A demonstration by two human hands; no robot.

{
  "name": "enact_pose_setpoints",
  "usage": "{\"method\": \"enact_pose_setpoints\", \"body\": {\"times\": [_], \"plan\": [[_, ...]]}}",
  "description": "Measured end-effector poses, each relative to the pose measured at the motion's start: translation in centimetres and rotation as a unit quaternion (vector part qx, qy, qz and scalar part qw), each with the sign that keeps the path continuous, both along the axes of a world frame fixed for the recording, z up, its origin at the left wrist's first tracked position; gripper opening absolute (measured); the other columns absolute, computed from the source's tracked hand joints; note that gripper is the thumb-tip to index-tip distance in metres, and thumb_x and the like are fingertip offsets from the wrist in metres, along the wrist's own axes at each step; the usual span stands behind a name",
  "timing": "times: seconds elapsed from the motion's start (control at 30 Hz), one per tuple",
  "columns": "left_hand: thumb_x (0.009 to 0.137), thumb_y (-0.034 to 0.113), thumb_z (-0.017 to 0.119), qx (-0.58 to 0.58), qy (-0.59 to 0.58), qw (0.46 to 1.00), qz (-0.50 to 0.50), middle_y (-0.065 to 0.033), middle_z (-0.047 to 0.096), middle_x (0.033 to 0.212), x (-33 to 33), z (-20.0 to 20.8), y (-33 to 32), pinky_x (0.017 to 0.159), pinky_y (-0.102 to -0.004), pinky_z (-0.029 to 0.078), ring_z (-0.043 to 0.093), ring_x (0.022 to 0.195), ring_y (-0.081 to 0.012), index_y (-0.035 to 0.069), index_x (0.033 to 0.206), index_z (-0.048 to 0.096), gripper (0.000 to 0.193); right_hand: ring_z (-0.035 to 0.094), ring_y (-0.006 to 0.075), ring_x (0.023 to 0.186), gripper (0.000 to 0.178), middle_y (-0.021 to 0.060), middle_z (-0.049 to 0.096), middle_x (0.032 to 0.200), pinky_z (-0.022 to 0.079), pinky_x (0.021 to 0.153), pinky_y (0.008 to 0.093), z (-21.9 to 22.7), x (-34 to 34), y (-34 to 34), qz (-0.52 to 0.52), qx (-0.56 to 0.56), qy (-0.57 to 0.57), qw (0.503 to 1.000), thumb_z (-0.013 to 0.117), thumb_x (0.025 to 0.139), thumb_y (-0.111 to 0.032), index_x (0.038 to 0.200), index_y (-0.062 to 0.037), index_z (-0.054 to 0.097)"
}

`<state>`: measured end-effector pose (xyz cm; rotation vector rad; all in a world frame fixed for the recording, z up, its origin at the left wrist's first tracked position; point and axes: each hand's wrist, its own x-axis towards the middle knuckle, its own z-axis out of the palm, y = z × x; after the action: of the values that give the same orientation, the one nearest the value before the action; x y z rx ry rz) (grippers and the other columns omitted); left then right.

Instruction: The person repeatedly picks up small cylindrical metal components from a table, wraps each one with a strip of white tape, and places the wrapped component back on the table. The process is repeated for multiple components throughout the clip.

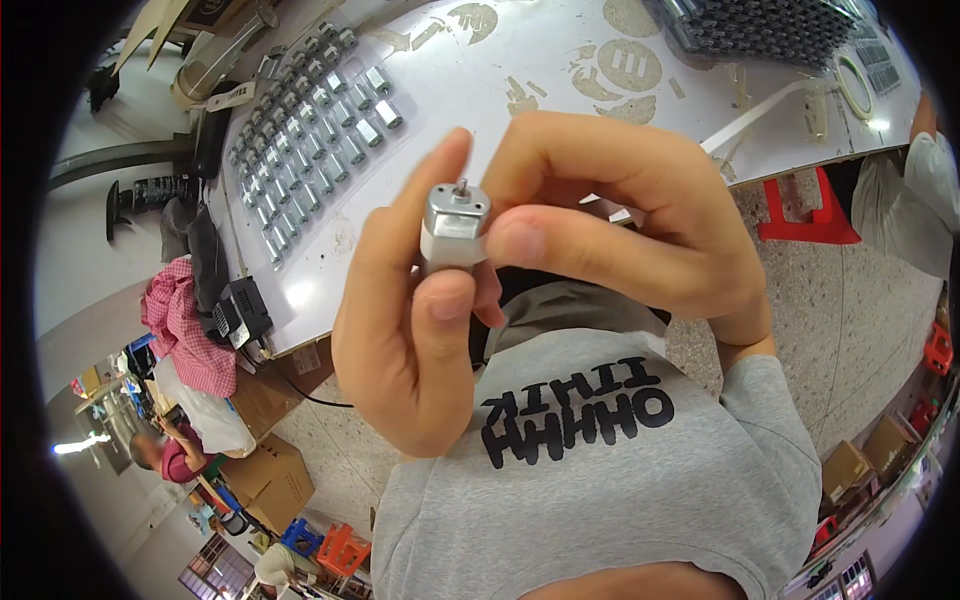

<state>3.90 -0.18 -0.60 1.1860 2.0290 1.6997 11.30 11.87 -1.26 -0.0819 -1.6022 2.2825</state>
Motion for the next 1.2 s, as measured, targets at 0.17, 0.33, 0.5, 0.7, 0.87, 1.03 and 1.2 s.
{"method": "enact_pose_setpoints", "body": {"times": [0.17,0.33,0.5,0.7,0.87,1.03,1.2], "plan": [[0.090,0.031,0.035,0.085,-0.090,0.992,-0.033,0.0003,0.048,0.064,0.6,-0.4,0.7,0.045,-0.0137,0.029,0.036,0.052,-0.0013,-0.008,0.118,0.035,0.048,0.046,0.0053,0.052,0.015,0.0025,0.051,0.059,0.033,0.046,0.0168,0.9,0.9,1.3,0.068,-0.020,-0.019,0.997,0.050,0.082,-0.012,0.074,0.0006,0.051],[0.090,0.032,0.036,0.095,-0.120,0.987,-0.055,-0.0073,0.053,0.076,0.5,-0.7,0.6,0.052,-0.0137,0.035,0.047,0.061,-0.0054,-0.007,0.118,0.033,0.048,0.051,0.0073,0.054,0.013,0.0039,0.054,0.060,0.037,0.048,0.0170,0.2,0.5,0.3,0.019,-0.049,0.022,0.998,0.051,0.080,-0.010,0.072,0.0003,0.051],[0.089,0.035,0.037,0.093,-0.075,0.993,0.011,-0.0054,0.050,0.069,0.9,-0.9,1.2,0.046,-0.0148,0.030,0.039,0.050,-0.0044,-0.006,0.115,0.035,0.048,0.053,0.0065,0.055,0.008,0.0041,0.056,0.061,0.037,0.046,0.0171,0.7,0.8,0.9,-0.020,0.102,-0.002,0.995,0.053,0.077,-0.004,0.070,0.0004,0.052],[0.088,0.039,0.038,0.131,-0.123,0.981,0.067,-0.0055,0.050,0.075,1.7,-1.1,1.9,0.049,-0.0160,0.030,0.038,0.052,-0.0042,-0.006,0.113,0.037,0.051,0.052,0.0053,0.054,0.006,0.0039,0.057,0.061,0.036,0.045,0.0162,0.2,0.6,0.6,-0.061,0.137,0.019,0.989,0.054,0.075,-0.001,0.070,0.0001,0.051],[0.088,0.040,0.035,0.081,-0.148,0.984,0.061,-0.0083,0.052,0.081,2.0,-0.2,1.4,0.051,-0.0163,0.032,0.041,0.057,-0.0055,-0.007,0.113,0.037,0.053,0.050,0.0043,0.051,0.014,0.0018,0.053,0.057,0.036,0.043,0.0180,0.0,0.3,1.0,-0.037,0.171,0.000,0.985,0.059,0.076,-0.007,0.069,-0.0020,0.048],[0.086,0.040,0.040,0.026,-0.058,0.997,-0.041,-0.0138,0.055,0.093,0.5,-0.5,0.6,0.054,-0.0159,0.036,0.048,0.062,-0.0072,-0.006,0.120,0.034,0.057,0.045,0.0035,0.052,0.019,-0.0002,0.048,0.057,0.033,0.044,0.0179,0.3,0.4,1.1,-0.028,0.131,-0.024,0.991,0.062,0.076,-0.012,0.071,-0.0028,0.046],[0.087,0.033,0.041,-0.045,-0.062,0.996,-0.045,-0.0146,0.053,0.099,0.7,0.3,0.8,0.065,-0.0177,0.041,0.052,0.080,-0.0124,-0.008,0.121,0.033,0.053,0.044,0.0038,0.053,0.012,0.0009,0.050,0.061,0.032,0.045,0.0173,-0.2,1.0,1.5,-0.030,0.099,0.003,0.995,0.056,0.080,-0.010,0.075,-0.0012,0.049]]}}
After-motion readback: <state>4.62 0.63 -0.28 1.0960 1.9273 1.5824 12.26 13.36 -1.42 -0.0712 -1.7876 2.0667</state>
